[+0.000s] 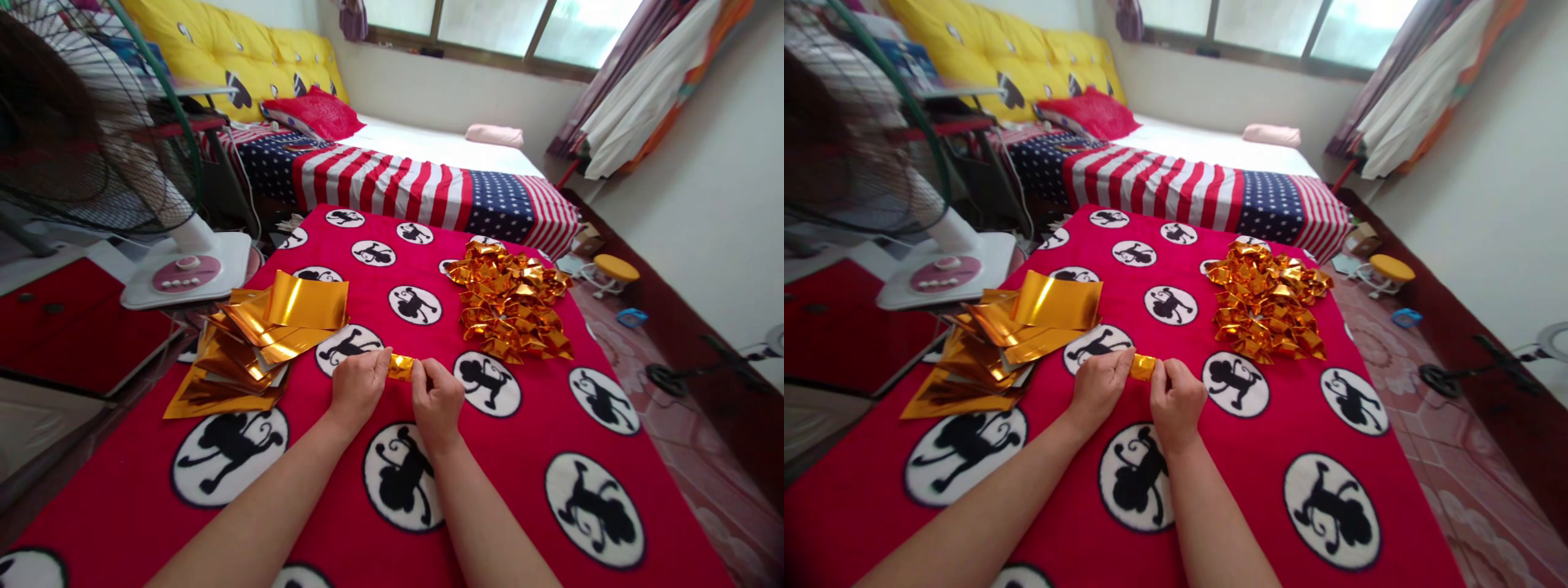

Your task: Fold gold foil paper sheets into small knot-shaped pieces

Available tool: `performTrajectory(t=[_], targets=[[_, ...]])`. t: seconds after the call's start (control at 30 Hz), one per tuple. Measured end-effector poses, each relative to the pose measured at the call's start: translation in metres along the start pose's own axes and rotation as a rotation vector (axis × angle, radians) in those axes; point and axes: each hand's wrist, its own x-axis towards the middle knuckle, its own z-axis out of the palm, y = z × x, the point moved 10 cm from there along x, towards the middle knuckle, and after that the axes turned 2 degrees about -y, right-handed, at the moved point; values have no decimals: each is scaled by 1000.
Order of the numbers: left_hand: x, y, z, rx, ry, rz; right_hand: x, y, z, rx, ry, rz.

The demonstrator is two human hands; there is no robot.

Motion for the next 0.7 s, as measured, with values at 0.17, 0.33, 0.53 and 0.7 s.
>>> performTrajectory(t=[0.17, 0.33, 0.53, 0.7], targets=[[2, -1, 0, 5, -29, -12, 2, 1, -1, 15, -1, 10], [6, 0, -3, 61, -6, 26, 6, 18, -2, 163, 30, 111], [6, 0, -3, 75, 30, 72, 5, 40, 1, 338, 59, 224], [6, -2, -4, 80, 45, 46, 3, 45, 6, 335, 25, 239]])
